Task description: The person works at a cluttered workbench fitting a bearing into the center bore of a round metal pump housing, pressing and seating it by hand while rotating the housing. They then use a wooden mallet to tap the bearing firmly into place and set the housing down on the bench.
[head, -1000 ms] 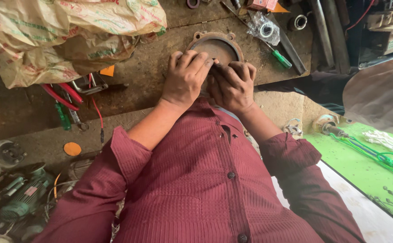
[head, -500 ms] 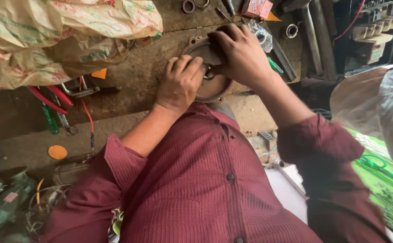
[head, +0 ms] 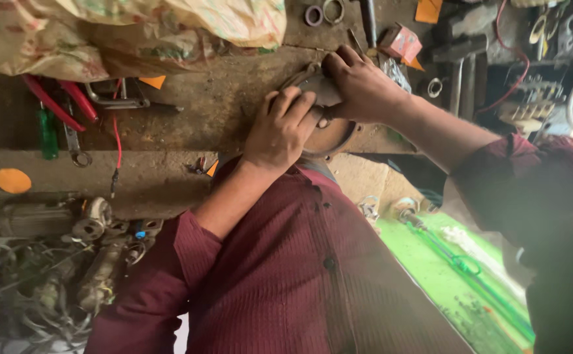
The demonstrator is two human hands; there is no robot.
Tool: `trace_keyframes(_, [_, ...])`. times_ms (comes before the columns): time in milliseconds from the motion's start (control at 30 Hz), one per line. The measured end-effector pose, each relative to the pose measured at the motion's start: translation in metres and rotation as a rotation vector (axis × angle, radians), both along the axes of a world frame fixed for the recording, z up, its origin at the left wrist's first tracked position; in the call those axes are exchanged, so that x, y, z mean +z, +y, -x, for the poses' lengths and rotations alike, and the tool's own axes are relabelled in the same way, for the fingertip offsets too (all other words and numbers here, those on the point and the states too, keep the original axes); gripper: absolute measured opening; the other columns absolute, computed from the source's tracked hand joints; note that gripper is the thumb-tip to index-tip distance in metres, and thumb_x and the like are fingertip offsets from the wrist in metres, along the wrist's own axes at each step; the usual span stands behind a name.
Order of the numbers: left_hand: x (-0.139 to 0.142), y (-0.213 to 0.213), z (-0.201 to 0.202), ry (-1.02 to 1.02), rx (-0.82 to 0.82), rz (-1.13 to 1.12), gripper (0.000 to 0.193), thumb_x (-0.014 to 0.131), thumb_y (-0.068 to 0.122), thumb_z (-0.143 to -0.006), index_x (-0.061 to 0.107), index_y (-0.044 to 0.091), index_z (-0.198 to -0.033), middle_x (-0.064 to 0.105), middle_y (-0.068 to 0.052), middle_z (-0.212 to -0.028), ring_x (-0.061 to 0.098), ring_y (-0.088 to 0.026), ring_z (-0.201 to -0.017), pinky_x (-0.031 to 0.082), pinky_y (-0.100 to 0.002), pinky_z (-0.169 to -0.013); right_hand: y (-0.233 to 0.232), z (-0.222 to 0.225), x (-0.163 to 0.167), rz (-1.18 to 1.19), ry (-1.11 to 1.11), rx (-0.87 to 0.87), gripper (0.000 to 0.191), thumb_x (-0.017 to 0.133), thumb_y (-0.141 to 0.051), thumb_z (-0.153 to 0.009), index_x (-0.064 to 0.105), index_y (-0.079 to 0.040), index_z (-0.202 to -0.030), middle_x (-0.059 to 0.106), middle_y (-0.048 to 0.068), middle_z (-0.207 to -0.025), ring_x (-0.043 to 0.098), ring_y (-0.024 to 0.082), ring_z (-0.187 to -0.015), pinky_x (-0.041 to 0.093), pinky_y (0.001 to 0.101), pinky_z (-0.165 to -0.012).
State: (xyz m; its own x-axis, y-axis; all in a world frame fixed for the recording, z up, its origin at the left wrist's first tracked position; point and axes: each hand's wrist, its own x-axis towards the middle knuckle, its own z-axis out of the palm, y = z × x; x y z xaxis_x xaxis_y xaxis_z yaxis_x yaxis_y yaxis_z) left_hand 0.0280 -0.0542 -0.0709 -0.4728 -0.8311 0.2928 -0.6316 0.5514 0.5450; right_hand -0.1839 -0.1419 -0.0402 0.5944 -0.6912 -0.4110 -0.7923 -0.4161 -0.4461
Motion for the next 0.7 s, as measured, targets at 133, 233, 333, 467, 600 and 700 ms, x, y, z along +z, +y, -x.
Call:
trace_keyframes(133, [0.002, -0.006, 0.001, 0.082, 0.048, -0.097, 0.013, 0.063, 0.020, -0.098, 0.069, 0.010, -0.105, 0.056, -0.006, -0.137, 0.049, -0.027, -0.131, 0.041, -0.048, -0.110, -0.003, -0.002, 0.002, -0.061, 0.037, -0.054, 0.090, 0.094, -0.049, -0.060, 0.054, 0.005, -0.119, 0.055, 0.025, -0.113, 0.054, 0.045, -0.112, 0.048, 0.0534, -0.094])
trace_keyframes(233, [0.003, -0.011, 0.004, 0.129, 0.157, -0.192, 0.022, 0.072, 0.022, -0.094, 0.062, 0.013, -0.112, 0.054, -0.007, -0.140, 0.050, -0.031, -0.133, 0.040, -0.049, -0.112, -0.002, -0.002, 0.003, -0.046, 0.059, -0.075, 0.085, 0.094, -0.048, -0.061, 0.056, 0.004, -0.117, 0.055, 0.025, -0.112, 0.055, 0.046, -0.109, 0.048, 0.0538, -0.093])
trace_keyframes(333, [0.005, -0.014, 0.006, 0.147, 0.294, -0.284, 0.065, 0.084, 0.029, -0.083, 0.051, 0.010, -0.135, 0.048, -0.015, -0.139, 0.048, -0.042, -0.128, 0.039, -0.057, -0.106, -0.003, 0.000, 0.003, 0.044, -0.002, 0.003, 0.080, 0.093, -0.047, -0.069, 0.056, 0.004, -0.118, 0.057, 0.023, -0.114, 0.056, 0.045, -0.116, 0.050, 0.0524, -0.095])
trace_keyframes(467, [-0.005, -0.031, 0.015, 0.107, 0.239, -0.643, 0.094, 0.091, 0.036, -0.074, 0.039, 0.006, -0.146, 0.045, -0.023, -0.141, 0.048, -0.047, -0.126, 0.043, -0.058, -0.104, -0.005, 0.001, 0.003, -0.003, 0.013, -0.017, 0.084, 0.093, -0.049, -0.065, 0.056, 0.006, -0.117, 0.056, 0.024, -0.114, 0.055, 0.045, -0.114, 0.049, 0.0529, -0.093])
trace_keyframes(600, [-0.018, -0.047, 0.021, 0.021, 0.190, -0.804, 0.112, 0.100, 0.039, -0.056, 0.039, 0.008, -0.145, 0.042, -0.024, -0.146, 0.037, -0.056, -0.136, 0.035, -0.066, -0.109, -0.008, 0.000, 0.004, -0.022, 0.013, -0.003, 0.087, 0.094, -0.051, -0.062, 0.055, 0.006, -0.116, 0.055, 0.024, -0.115, 0.056, 0.045, -0.115, 0.049, 0.0528, -0.091])
trace_keyframes(700, [-0.025, -0.050, 0.021, 0.142, 0.159, -0.744, 0.103, 0.099, 0.037, -0.055, 0.042, 0.005, -0.135, 0.051, -0.022, -0.137, 0.047, -0.046, -0.130, 0.035, -0.058, -0.113, -0.011, 0.000, 0.004, -0.036, 0.009, 0.004, 0.088, 0.095, -0.051, -0.060, 0.055, 0.005, -0.115, 0.055, 0.024, -0.115, 0.057, 0.045, -0.113, 0.050, 0.0527, -0.091])
